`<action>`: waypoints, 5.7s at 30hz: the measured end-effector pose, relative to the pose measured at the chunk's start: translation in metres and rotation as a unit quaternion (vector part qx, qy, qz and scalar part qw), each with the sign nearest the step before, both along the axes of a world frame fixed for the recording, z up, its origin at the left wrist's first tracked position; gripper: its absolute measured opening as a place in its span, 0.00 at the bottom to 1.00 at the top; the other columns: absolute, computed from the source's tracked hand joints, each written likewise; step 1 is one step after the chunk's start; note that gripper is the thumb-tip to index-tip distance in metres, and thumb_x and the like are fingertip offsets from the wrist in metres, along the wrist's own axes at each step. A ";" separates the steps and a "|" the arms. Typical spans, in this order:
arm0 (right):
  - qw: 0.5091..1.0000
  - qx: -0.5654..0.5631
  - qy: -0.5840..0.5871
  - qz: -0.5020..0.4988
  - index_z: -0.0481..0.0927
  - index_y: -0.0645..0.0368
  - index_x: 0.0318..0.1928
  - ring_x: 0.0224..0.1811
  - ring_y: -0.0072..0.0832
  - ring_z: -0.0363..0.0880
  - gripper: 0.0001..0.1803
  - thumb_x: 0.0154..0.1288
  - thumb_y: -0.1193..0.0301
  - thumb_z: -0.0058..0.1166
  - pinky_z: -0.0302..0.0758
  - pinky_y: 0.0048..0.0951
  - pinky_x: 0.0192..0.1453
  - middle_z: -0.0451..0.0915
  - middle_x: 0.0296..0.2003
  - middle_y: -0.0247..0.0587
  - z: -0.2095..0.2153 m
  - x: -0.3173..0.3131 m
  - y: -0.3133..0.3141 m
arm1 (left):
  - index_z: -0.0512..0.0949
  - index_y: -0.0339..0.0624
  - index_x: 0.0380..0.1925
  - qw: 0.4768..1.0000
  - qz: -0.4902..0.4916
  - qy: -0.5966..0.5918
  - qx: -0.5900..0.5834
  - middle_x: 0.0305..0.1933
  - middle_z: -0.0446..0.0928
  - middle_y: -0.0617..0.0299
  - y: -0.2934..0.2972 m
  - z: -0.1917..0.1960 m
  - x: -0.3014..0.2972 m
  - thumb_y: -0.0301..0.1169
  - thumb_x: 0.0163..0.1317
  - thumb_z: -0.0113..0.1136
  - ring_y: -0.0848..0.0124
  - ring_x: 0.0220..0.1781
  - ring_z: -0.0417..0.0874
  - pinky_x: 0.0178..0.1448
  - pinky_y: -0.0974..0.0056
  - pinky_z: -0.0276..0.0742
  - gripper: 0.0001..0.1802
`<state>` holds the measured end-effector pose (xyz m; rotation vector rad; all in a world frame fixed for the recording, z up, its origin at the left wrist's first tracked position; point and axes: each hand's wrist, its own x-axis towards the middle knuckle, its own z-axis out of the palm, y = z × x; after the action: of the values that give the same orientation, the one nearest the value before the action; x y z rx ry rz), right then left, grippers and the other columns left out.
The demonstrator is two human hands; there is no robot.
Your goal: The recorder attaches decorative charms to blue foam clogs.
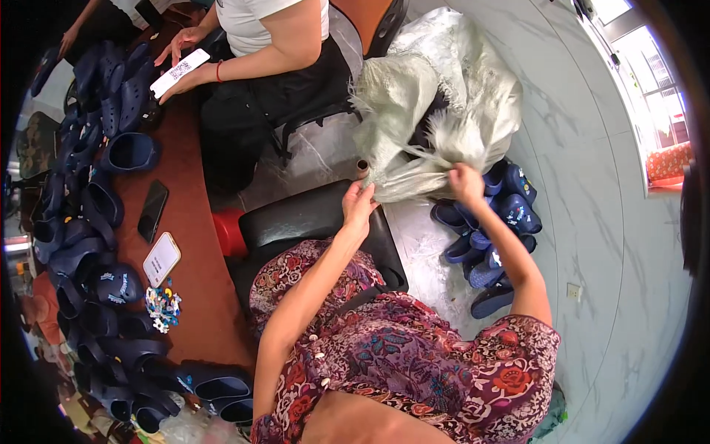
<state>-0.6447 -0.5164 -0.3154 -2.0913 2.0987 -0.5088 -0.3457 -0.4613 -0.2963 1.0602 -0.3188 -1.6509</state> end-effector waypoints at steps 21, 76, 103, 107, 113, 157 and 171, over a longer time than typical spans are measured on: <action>0.954 -0.036 0.008 0.299 0.78 0.57 0.53 0.58 0.43 0.75 0.25 0.55 0.62 0.60 0.75 0.43 0.56 0.78 0.53 0.54 -0.155 0.038 -0.194 | 0.73 0.38 0.32 0.976 -0.048 -0.186 -0.100 0.23 0.70 0.76 0.044 0.062 -0.008 0.28 0.67 0.57 0.89 0.24 0.63 0.26 0.76 0.56 0.07; 0.652 0.575 -0.459 0.183 0.69 0.57 0.49 0.38 0.21 0.77 0.21 0.55 0.72 0.60 0.75 0.20 0.44 0.76 0.43 0.39 0.238 0.106 0.028 | 0.59 0.48 0.68 0.989 -0.114 -0.084 0.046 0.66 0.65 0.52 0.052 0.058 0.044 0.57 0.60 0.59 0.55 0.65 0.68 0.63 0.49 0.69 0.42; 0.405 0.748 -0.464 0.247 0.70 0.67 0.48 0.52 0.36 0.78 0.10 0.74 0.74 0.39 0.75 0.41 0.59 0.76 0.50 0.49 0.173 0.530 0.166 | 0.61 0.34 0.65 0.645 0.648 -0.382 -0.135 0.65 0.66 0.53 0.328 0.120 0.204 0.48 0.71 0.41 0.61 0.68 0.66 0.71 0.58 0.60 0.33; 0.403 0.783 -0.452 0.141 0.67 0.72 0.52 0.53 0.40 0.76 0.13 0.75 0.76 0.35 0.71 0.39 0.65 0.75 0.52 0.53 0.224 0.578 0.231 | 0.56 0.39 0.69 0.568 0.767 -0.203 -0.219 0.68 0.63 0.49 0.356 0.123 0.229 0.45 0.72 0.43 0.57 0.69 0.65 0.70 0.55 0.62 0.32; 0.438 0.750 -0.494 0.047 0.65 0.68 0.52 0.55 0.39 0.68 0.13 0.70 0.77 0.43 0.66 0.41 0.66 0.66 0.50 0.50 0.192 0.640 0.262 | 0.47 0.42 0.73 0.627 0.704 -0.331 -0.026 0.72 0.57 0.46 0.359 0.154 0.265 0.35 0.70 0.49 0.58 0.70 0.63 0.70 0.57 0.61 0.36; 0.523 0.619 -0.216 0.544 0.70 0.66 0.60 0.50 0.23 0.77 0.18 0.74 0.71 0.44 0.72 0.23 0.55 0.79 0.49 0.40 0.168 0.577 0.176 | 0.41 0.45 0.74 0.778 0.605 -0.163 0.053 0.62 0.63 0.47 0.333 0.168 0.220 0.34 0.48 0.76 0.58 0.65 0.67 0.68 0.52 0.63 0.62; 0.492 0.651 -0.224 0.533 0.68 0.65 0.62 0.51 0.22 0.75 0.20 0.76 0.67 0.41 0.73 0.22 0.55 0.76 0.52 0.41 0.133 0.592 0.190 | 0.42 0.46 0.73 0.760 0.638 -0.123 -0.003 0.63 0.64 0.47 0.329 0.151 0.210 0.36 0.48 0.75 0.60 0.64 0.69 0.67 0.54 0.65 0.60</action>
<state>-0.0525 -0.3266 -0.1825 -1.3891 0.1483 0.5517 -0.1361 -0.1323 -0.1455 1.0750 0.2405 -0.2653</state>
